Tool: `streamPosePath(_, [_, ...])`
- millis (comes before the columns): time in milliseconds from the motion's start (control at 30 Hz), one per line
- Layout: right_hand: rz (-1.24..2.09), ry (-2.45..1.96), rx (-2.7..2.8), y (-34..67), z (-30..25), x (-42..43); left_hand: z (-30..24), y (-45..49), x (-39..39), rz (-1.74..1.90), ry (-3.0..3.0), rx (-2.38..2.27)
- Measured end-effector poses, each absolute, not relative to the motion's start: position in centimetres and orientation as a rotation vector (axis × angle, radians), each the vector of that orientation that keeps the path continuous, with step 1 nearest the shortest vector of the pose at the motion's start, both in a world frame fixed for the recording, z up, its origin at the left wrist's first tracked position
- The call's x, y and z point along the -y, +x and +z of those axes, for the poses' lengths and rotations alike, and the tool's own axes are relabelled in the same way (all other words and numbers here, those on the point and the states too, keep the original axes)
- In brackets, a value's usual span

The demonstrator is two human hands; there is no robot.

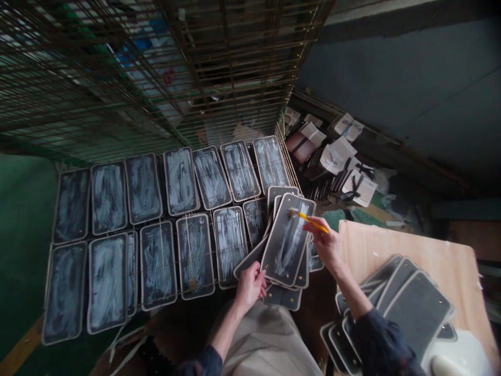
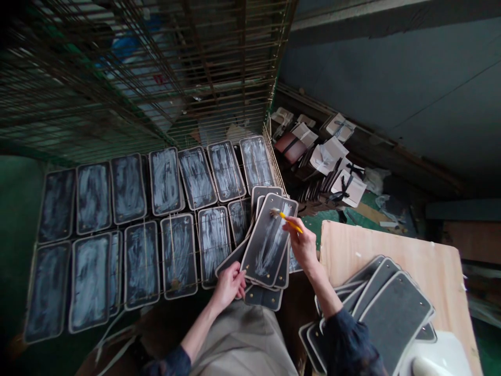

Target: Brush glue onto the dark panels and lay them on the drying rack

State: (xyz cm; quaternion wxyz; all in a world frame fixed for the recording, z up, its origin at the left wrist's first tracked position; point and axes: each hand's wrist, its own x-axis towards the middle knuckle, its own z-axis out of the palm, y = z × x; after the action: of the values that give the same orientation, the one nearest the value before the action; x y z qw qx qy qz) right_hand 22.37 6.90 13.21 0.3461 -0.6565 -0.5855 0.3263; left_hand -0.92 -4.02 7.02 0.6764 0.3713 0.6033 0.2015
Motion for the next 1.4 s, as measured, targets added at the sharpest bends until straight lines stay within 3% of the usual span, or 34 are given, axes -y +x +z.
streamPosePath(100, [0.634, -1.687, 1.615, 22.2, 12.9, -8.1, 6.5, -0.9, 4.2, 0.493, 0.848, -1.386])
streamPosePath(267, [0.562, -1.628, 1.843, 21.3, 12.0, -9.2, 6.0, -0.8, 4.4, 0.58, 0.922, -1.436])
streamPosePath(633, [1.122, -1.52, 1.973, 20.5, 15.4, -3.9, 6.1, -0.9, 4.2, 0.612, 0.883, -1.384])
streamPosePath(933, [0.65, -1.624, 1.948, 22.0, 12.8, -11.7, 5.9, -1.0, 4.1, 0.583, 0.888, -1.383])
streamPosePath(1400, [1.482, -1.506, 1.745, 18.3, 14.3, 3.4, 7.0, -1.4, 3.9, 0.593, 0.753, -1.332])
